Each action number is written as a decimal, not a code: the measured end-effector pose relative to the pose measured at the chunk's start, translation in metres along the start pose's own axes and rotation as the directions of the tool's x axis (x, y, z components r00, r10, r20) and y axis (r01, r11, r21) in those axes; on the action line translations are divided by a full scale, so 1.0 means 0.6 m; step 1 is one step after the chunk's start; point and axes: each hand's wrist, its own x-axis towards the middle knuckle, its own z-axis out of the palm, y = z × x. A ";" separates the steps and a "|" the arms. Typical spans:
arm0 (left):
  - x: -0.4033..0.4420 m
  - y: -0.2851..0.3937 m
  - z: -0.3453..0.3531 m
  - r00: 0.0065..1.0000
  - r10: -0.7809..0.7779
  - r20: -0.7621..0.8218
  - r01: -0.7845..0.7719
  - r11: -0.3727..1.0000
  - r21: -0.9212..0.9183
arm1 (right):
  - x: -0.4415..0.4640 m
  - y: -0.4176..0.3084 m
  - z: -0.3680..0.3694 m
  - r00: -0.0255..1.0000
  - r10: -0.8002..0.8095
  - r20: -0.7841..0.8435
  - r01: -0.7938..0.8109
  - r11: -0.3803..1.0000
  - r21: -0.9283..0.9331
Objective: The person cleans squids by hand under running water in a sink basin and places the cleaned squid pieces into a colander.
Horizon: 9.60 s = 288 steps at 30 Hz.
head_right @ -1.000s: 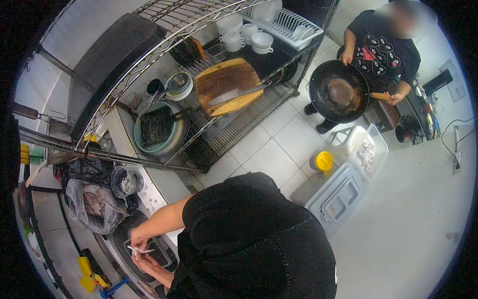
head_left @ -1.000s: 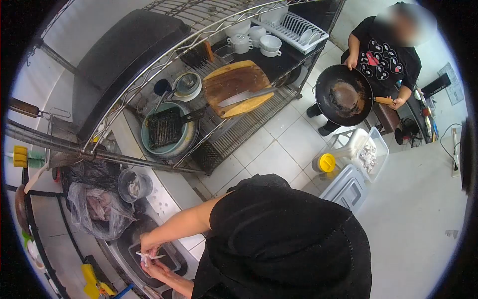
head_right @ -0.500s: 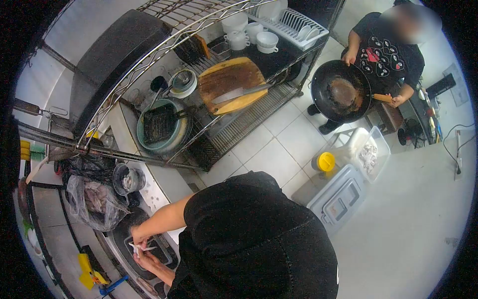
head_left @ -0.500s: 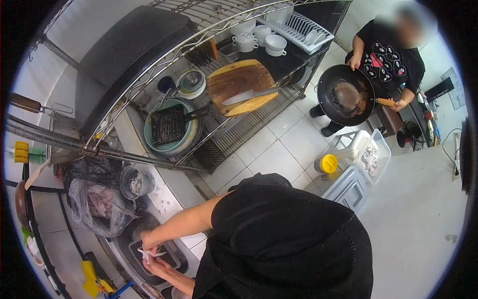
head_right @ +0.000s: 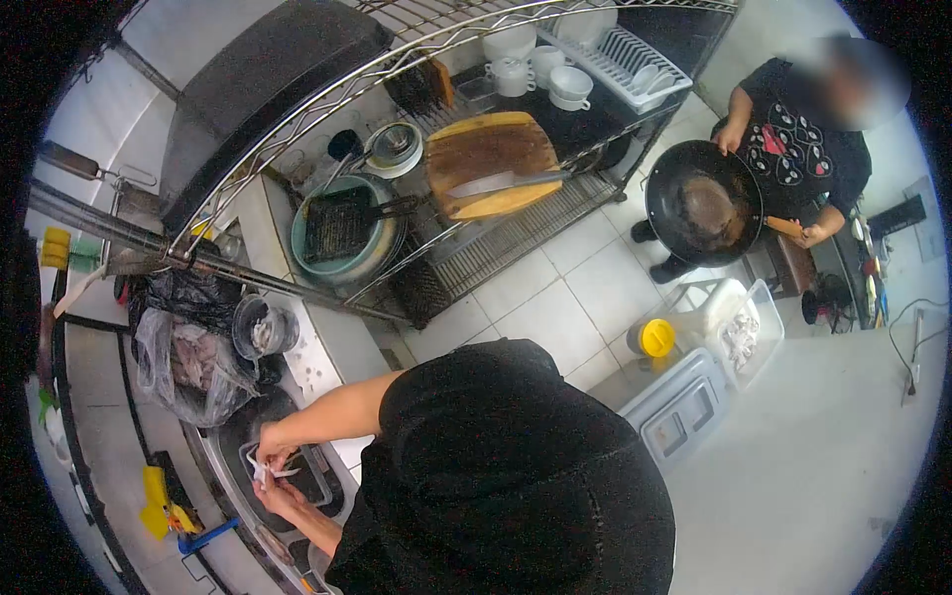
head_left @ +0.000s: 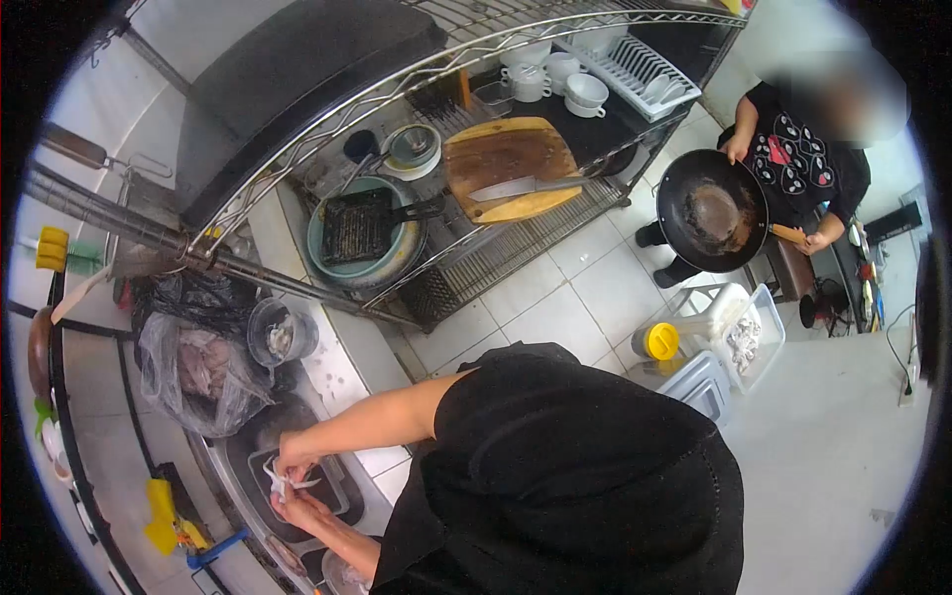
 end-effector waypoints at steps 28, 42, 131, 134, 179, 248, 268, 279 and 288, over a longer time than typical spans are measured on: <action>-0.073 0.002 0.008 0.979 0.086 -0.185 -0.143 0.936 -0.321 | 0.018 0.029 0.031 0.982 -0.078 0.169 0.057 0.990 0.126; -0.084 -0.003 -0.009 0.968 0.024 -0.250 -0.176 0.775 -0.607 | 0.006 0.013 0.066 0.966 0.108 0.237 -0.120 0.992 0.040; 0.016 0.147 -0.318 0.525 0.206 -0.826 -0.600 0.778 -0.187 | 0.316 0.150 0.091 0.847 -0.098 0.523 0.513 -0.108 -0.851; -0.047 0.154 -0.396 0.563 0.146 -0.814 -0.517 0.830 -0.209 | 0.284 0.067 0.200 0.882 0.101 0.460 0.467 -0.308 -0.829; 0.195 -0.204 -0.125 0.952 0.184 -0.243 0.031 0.735 0.677 | 0.369 0.179 0.079 0.996 0.089 0.021 -0.044 0.668 -0.743; 0.055 -0.070 -0.083 0.907 -0.289 -0.307 -0.133 0.493 -0.860 | 0.083 0.008 0.113 0.800 -0.111 0.590 0.600 0.145 -0.787; 0.064 -0.026 -0.183 0.782 -0.290 -0.552 -0.469 0.311 -0.827 | 0.090 -0.055 -0.035 0.776 -0.504 0.380 0.520 0.170 -0.837; 0.049 0.019 -0.137 0.880 -0.063 -0.470 -0.446 0.228 -0.866 | 0.036 -0.047 0.130 0.777 0.021 0.630 0.171 0.955 -0.243; 0.067 -0.009 -0.109 0.949 0.090 -0.302 -0.309 0.446 -0.840 | 0.076 -0.003 0.181 0.677 0.213 0.704 -0.335 0.942 0.037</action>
